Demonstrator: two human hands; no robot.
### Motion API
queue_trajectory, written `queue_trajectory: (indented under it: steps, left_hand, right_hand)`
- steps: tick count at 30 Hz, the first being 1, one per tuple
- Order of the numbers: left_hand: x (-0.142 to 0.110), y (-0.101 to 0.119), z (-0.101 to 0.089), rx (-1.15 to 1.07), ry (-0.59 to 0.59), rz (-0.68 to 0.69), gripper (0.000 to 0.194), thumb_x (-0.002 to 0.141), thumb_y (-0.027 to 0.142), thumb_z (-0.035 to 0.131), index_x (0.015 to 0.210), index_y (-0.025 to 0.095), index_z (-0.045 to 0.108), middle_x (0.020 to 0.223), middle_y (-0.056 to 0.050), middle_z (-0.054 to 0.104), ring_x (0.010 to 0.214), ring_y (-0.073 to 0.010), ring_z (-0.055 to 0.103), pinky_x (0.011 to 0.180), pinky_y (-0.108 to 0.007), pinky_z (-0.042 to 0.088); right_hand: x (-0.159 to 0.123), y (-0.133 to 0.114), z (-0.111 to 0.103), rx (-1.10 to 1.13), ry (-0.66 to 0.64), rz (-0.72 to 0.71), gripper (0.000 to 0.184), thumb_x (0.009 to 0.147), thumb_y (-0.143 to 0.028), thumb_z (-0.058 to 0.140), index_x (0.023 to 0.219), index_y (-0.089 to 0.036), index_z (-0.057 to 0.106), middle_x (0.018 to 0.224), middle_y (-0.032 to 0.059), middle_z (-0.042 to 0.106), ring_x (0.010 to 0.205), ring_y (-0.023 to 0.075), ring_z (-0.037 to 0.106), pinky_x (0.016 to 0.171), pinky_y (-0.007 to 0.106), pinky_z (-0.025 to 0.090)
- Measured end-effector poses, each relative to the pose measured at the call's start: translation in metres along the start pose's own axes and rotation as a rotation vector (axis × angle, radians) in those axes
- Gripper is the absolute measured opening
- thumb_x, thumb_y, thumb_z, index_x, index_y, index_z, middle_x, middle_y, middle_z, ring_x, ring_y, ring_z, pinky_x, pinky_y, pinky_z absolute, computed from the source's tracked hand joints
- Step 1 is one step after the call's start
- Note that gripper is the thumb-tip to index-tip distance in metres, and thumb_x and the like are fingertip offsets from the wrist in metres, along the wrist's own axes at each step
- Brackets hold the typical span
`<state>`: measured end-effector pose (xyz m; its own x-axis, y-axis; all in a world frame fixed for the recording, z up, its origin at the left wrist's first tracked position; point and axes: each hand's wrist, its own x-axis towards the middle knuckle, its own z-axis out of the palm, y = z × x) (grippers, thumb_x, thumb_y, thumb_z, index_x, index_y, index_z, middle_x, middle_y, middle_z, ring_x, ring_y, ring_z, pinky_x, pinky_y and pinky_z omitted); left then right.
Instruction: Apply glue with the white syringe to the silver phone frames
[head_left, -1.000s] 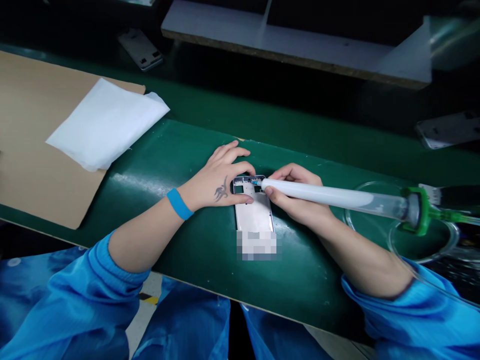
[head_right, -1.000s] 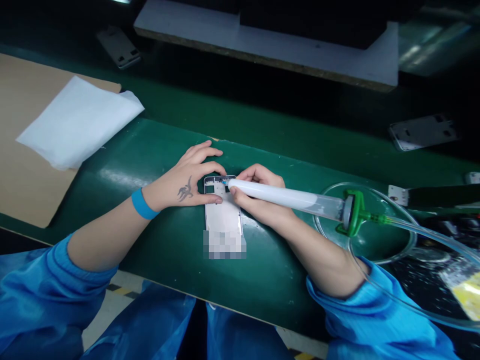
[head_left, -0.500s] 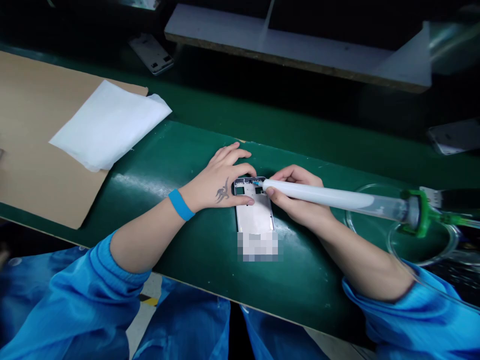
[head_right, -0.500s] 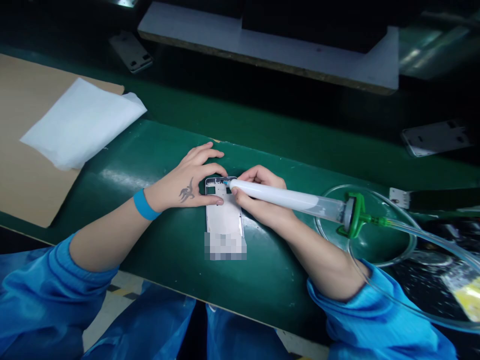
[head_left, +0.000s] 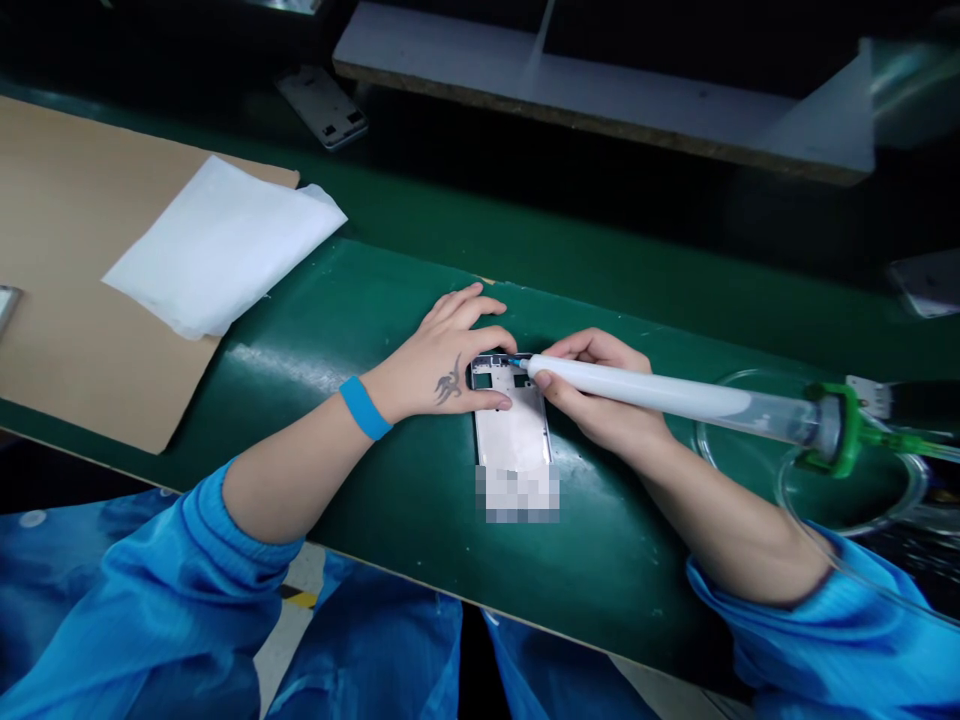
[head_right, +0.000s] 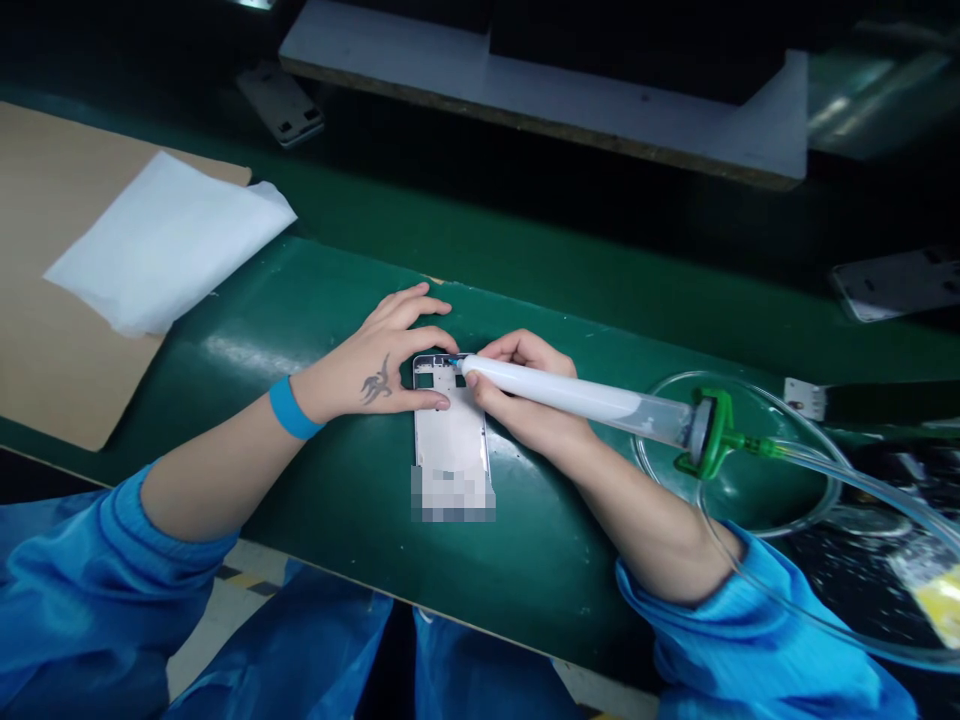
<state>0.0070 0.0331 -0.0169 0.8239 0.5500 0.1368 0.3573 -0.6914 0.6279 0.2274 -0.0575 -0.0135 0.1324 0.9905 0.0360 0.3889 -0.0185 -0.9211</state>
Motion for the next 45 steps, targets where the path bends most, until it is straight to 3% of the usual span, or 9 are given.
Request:
queue_trajectory:
  steps: [16, 45]
  left_hand:
    - [0.0004, -0.0005, 0.0014, 0.007, 0.006, 0.007, 0.063, 0.08, 0.075, 0.074, 0.12, 0.026, 0.07, 0.15, -0.016, 0.051, 0.157, -0.0468, 0.026, 0.125, -0.071, 0.022]
    - [0.0008, -0.0004, 0.0007, 0.018, 0.009, 0.008, 0.061, 0.079, 0.075, 0.075, 0.118, 0.027, 0.071, 0.15, -0.014, 0.051, 0.156, -0.0464, 0.027, 0.125, -0.07, 0.025]
  right_hand:
    - [0.001, 0.0011, 0.0003, -0.037, -0.027, -0.053, 0.021, 0.078, -0.038, 0.085, 0.088, -0.027, 0.07, 0.077, 0.0017, 0.072, 0.063, 0.0187, 0.065, 0.054, 0.032, 0.051]
    - [0.0012, -0.0006, -0.002, -0.005, -0.01, -0.015, 0.027, 0.073, -0.043, 0.084, 0.079, -0.027, 0.063, 0.071, 0.0015, 0.07, 0.056, 0.0181, 0.059, 0.047, 0.031, 0.044]
